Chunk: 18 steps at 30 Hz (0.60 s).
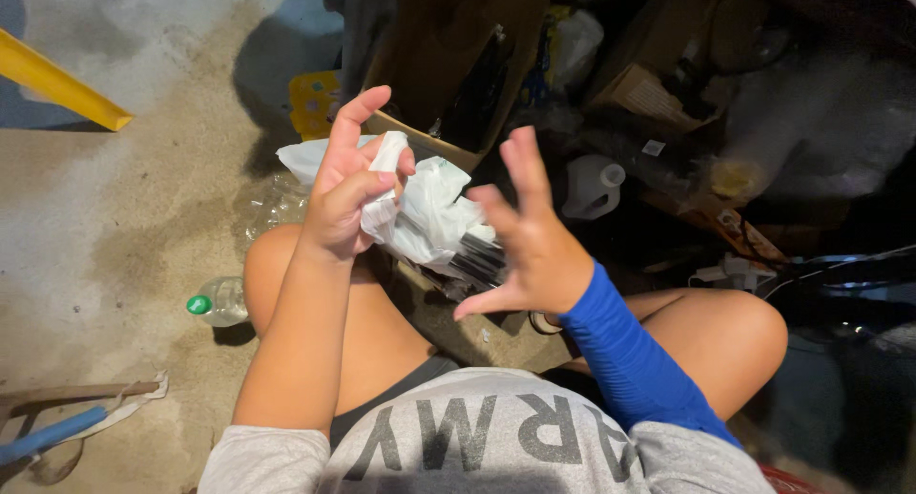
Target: The person sits on the floor and sorts through a cardboard box, removing plastic-wrapped metal rods and stacks of plastic cups. They unwrap the rods, inspect them, and place them back into the box, then handle the cups and return them to the box.
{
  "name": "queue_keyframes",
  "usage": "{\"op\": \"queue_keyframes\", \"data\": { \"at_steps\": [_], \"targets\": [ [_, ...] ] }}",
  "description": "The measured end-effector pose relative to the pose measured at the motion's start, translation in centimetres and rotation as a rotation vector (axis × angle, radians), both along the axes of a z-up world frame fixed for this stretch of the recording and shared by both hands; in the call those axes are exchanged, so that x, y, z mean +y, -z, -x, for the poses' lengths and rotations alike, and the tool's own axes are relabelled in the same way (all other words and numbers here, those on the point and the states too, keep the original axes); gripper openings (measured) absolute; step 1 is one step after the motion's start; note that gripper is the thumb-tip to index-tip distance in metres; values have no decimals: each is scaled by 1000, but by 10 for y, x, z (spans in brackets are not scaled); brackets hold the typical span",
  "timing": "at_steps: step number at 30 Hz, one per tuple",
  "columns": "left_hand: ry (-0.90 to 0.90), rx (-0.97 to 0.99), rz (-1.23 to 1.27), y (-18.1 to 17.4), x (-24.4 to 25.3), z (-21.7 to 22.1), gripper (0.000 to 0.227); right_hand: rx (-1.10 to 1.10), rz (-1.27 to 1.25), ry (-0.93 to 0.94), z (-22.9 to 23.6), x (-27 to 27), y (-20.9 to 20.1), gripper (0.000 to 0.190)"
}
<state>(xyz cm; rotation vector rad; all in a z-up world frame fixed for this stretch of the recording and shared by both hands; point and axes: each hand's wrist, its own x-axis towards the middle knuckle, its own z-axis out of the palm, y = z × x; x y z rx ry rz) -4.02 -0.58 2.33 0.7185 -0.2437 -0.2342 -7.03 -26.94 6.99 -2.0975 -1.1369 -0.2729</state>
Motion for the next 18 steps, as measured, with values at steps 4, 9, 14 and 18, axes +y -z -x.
{"op": "queue_keyframes", "data": {
  "at_steps": [4,9,14,18],
  "targets": [
    [50,55,50,-2,1,-2,86,-15,370,-4,6,29,9,123],
    [95,65,-20,-4,22,-7,86,174,429,38,12,51,23,80],
    [-39,48,-7,-7,61,-8,84,100,305,111,9,34,3,72],
    [-40,77,2,-6,79,-6,82,103,256,125,1,19,-23,63]
  ]
}}
